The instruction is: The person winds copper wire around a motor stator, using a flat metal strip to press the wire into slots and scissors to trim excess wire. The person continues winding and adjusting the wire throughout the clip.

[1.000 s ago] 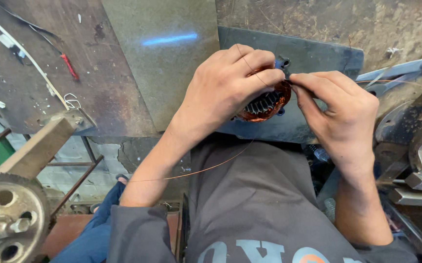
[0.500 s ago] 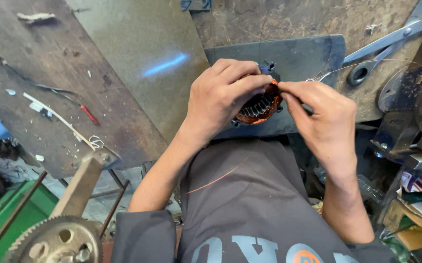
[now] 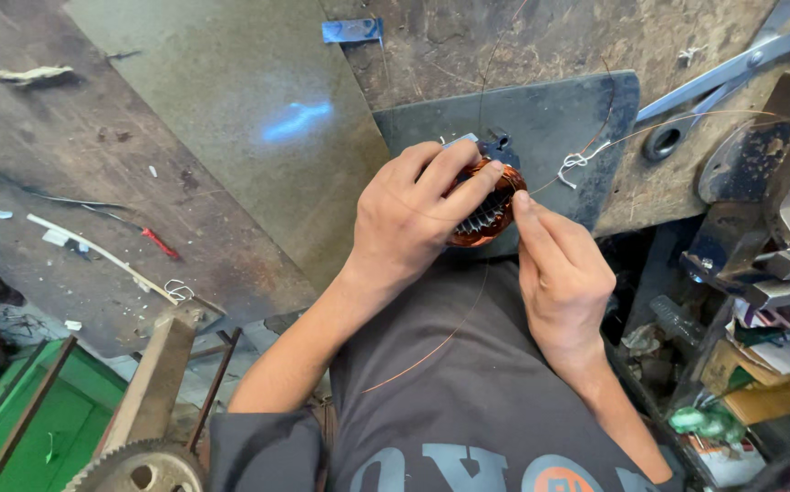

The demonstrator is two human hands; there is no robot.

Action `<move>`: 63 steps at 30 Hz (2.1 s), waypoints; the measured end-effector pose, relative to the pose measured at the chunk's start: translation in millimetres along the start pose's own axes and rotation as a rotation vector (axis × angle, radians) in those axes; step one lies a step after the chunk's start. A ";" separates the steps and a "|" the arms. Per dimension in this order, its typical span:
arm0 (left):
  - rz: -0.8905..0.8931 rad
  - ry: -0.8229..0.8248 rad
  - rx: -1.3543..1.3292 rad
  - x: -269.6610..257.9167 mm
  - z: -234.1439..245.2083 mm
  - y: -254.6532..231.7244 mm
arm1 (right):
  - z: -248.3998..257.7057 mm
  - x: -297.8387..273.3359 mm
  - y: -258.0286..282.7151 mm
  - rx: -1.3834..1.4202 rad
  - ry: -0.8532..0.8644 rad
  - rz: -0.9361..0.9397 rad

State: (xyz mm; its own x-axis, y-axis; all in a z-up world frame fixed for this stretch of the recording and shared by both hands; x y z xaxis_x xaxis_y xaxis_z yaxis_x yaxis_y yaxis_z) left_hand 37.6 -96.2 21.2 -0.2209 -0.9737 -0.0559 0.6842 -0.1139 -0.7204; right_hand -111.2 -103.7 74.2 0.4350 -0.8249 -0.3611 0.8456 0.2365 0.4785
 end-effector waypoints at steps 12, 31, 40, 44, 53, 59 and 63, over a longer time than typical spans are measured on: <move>0.333 -0.218 0.126 -44.4 16.6 -25.0 | -2.6 7.9 -12.5 0.143 -0.032 0.289; -0.035 -0.023 0.438 -41.1 1.1 -34.7 | -12.3 7.2 -3.5 0.073 -0.048 0.277; -0.021 -0.049 0.560 -37.8 -5.3 -38.7 | -19.1 -0.7 7.0 -0.192 -0.039 0.230; 0.033 0.068 0.093 -39.9 14.1 -15.1 | -13.3 -16.9 4.0 -0.087 -0.048 0.279; 0.047 0.118 -0.061 -25.0 19.1 -1.1 | -34.1 -36.2 -6.6 0.064 -0.157 0.170; 0.140 0.222 0.005 -5.6 8.7 5.0 | -51.6 -21.9 -18.6 0.312 -0.170 0.040; 0.360 0.281 0.113 -5.5 -7.0 2.0 | -53.4 -20.3 -20.3 0.350 -0.176 0.033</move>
State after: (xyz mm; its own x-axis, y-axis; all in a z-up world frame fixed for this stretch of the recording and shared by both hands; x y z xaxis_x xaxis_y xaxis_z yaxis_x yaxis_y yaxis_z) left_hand 35.4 -89.7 15.2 -0.1248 -0.8658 -0.4845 0.8196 0.1852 -0.5422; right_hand -120.6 -64.4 29.1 0.3747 -0.9023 -0.2131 0.6623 0.0996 0.7426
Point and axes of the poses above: each hand's wrist, its own x-axis towards the middle knuckle, its own z-axis out of the back of the hand, y = z × x, the point moved 7 cm from there along x, towards the middle knuckle, and after that the axes turned 11 degrees about y, right-handed, at the moved point
